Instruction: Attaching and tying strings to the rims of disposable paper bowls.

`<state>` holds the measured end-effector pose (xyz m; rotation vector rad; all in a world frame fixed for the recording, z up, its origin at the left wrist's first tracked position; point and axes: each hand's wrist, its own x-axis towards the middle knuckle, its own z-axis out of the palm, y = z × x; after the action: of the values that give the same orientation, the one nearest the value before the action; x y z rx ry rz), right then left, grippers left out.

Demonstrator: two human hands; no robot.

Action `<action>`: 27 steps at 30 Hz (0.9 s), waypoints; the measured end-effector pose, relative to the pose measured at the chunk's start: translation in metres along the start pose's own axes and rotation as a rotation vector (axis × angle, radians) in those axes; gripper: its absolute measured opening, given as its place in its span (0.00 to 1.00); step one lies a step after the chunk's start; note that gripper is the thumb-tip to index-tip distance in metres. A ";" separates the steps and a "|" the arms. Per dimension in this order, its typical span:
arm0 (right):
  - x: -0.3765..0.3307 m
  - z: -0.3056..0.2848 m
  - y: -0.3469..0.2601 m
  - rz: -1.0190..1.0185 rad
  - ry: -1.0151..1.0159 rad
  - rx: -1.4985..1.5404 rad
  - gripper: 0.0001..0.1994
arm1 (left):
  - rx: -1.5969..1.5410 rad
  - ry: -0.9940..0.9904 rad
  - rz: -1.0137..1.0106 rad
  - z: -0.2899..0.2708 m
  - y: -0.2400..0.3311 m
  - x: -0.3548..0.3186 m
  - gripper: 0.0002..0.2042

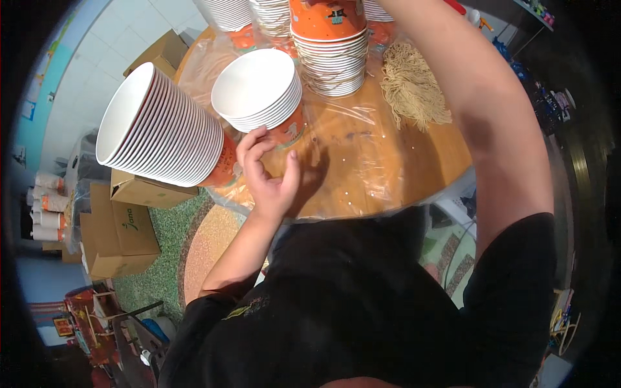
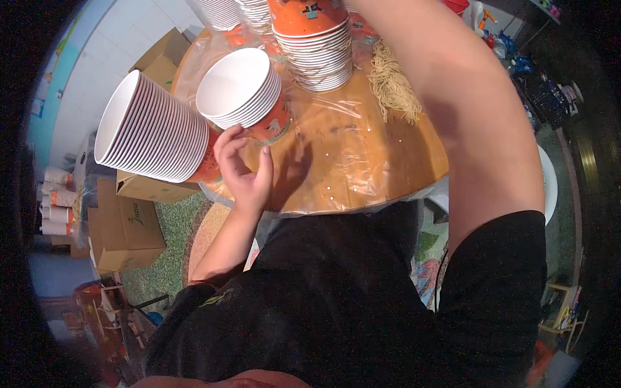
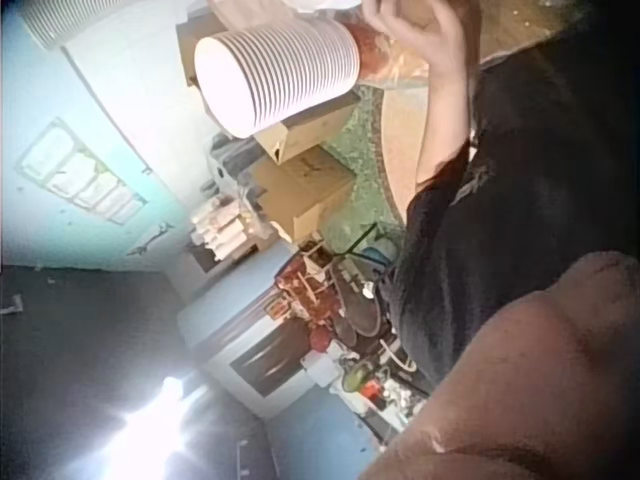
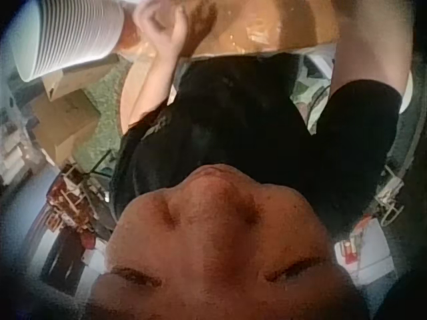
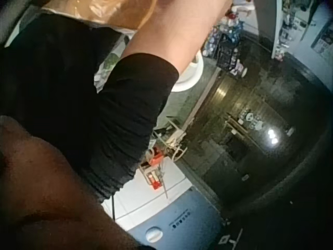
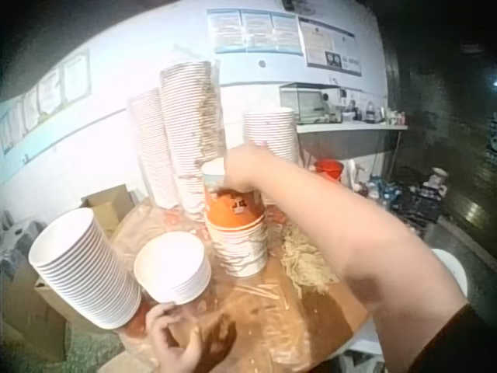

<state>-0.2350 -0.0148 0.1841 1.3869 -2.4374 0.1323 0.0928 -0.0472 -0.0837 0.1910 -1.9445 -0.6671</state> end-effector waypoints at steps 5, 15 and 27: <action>-0.043 0.009 -0.036 -0.188 0.318 -0.311 0.24 | 0.252 0.176 0.009 0.000 -0.011 0.010 0.34; -0.118 0.096 -0.110 -0.569 0.090 0.465 0.19 | 0.296 0.117 -0.075 0.007 -0.027 0.026 0.51; -0.146 0.145 -0.142 -0.356 0.328 0.748 0.11 | 0.281 0.190 -0.024 0.009 -0.050 0.035 0.50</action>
<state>-0.0799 -0.0043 -0.0123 1.8722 -1.8888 1.1706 0.0609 -0.0998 -0.0860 0.4372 -1.8476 -0.3736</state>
